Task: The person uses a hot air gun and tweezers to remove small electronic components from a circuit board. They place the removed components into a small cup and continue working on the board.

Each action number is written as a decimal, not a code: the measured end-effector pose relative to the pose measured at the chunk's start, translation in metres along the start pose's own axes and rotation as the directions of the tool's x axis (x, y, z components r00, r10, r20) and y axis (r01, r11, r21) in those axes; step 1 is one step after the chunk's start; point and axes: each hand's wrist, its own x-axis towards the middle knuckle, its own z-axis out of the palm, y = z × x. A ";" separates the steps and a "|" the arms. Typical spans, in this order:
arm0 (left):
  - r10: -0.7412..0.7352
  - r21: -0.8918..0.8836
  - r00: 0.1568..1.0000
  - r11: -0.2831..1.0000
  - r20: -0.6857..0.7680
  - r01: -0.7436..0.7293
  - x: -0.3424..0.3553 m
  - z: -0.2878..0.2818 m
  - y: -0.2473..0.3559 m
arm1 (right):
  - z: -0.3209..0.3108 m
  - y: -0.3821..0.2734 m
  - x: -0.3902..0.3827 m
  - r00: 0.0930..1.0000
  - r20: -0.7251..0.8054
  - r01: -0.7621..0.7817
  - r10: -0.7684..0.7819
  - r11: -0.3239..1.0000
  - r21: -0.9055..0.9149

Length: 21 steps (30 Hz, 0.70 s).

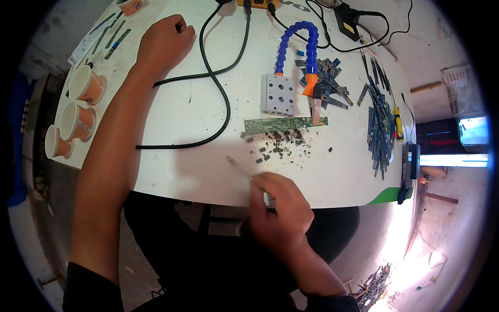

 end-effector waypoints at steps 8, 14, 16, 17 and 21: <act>0.002 -0.043 1.000 0.999 -0.001 -0.002 -0.001 -0.002 0.002 | -0.006 -0.011 0.018 0.949 0.309 -0.026 0.055 0.995 -0.097; -0.012 -0.027 1.000 1.000 0.006 0.013 -0.001 -0.003 0.001 | 0.002 -0.014 0.019 0.958 0.275 -0.044 0.083 0.988 -0.146; -0.021 -0.037 1.000 0.999 0.014 0.022 -0.002 -0.004 0.002 | 0.004 -0.015 0.017 0.964 0.234 -0.101 0.128 0.987 -0.126; -0.026 -0.042 0.999 0.999 0.018 0.027 -0.003 -0.005 0.002 | 0.007 -0.012 0.014 0.970 0.200 -0.118 0.139 0.987 -0.112; -0.006 -0.039 1.000 0.999 0.010 0.006 -0.002 -0.005 0.000 | 0.013 -0.008 0.009 0.984 0.121 -0.124 0.132 0.989 -0.075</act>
